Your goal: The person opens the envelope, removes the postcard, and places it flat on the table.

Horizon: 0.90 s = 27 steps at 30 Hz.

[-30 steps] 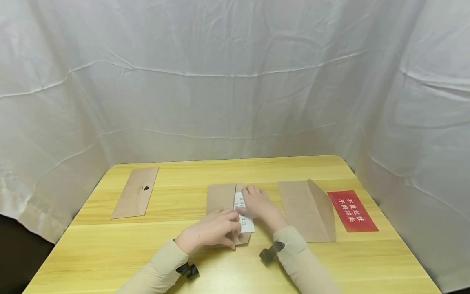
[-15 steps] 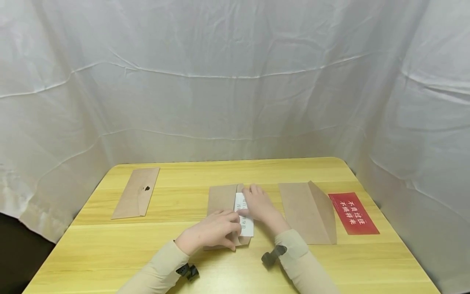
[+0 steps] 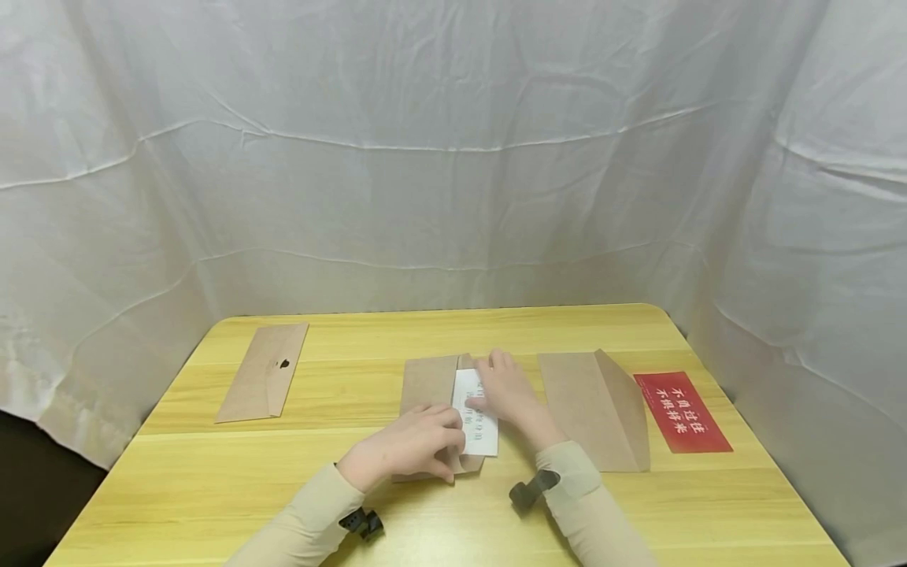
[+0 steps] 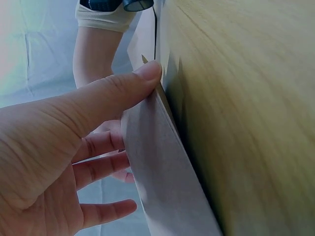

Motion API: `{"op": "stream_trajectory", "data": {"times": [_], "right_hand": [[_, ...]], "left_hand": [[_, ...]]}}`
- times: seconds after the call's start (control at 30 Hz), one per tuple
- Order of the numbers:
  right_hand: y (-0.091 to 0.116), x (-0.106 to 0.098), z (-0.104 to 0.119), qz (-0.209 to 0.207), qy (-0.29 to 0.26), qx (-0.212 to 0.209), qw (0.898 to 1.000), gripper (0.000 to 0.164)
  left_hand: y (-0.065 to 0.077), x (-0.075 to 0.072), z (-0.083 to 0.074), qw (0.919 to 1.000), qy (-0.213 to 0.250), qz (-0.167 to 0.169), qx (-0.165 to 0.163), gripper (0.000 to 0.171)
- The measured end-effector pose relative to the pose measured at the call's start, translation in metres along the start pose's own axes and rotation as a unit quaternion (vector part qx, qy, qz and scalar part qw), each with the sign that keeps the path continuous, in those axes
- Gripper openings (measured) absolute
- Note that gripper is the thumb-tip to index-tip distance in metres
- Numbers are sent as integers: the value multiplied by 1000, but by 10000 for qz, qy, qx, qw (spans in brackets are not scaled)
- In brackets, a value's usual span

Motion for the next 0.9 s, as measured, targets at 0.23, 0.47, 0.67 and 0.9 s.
{"op": "stream_trajectory", "data": {"times": [0.23, 0.47, 0.67, 0.9], "right_hand": [[4, -9, -17, 139, -169, 264, 9994, 69], [8, -17, -33, 238, -290, 512, 9980, 68], [8, -21, -40, 202, -332, 529, 9978, 66], [9, -25, -48, 208, -514, 650, 9963, 65]], "left_hand": [[1, -1, 0, 10000, 21, -51, -1, 37], [4, -2, 4, 9998, 156, -28, -79, 37], [5, -4, 6, 9998, 132, -93, -90, 36], [4, -3, 7, 9998, 165, -79, -113, 35]]}}
Point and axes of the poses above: each hand's wrist, its own y-axis away from the middle knuckle, its own x-axis out of the palm, z = x × y, the point moved 10 cm from there along -y, towards the middle knuckle, and after that the axes turned 12 degrees about -y, right-handed, at the moved point
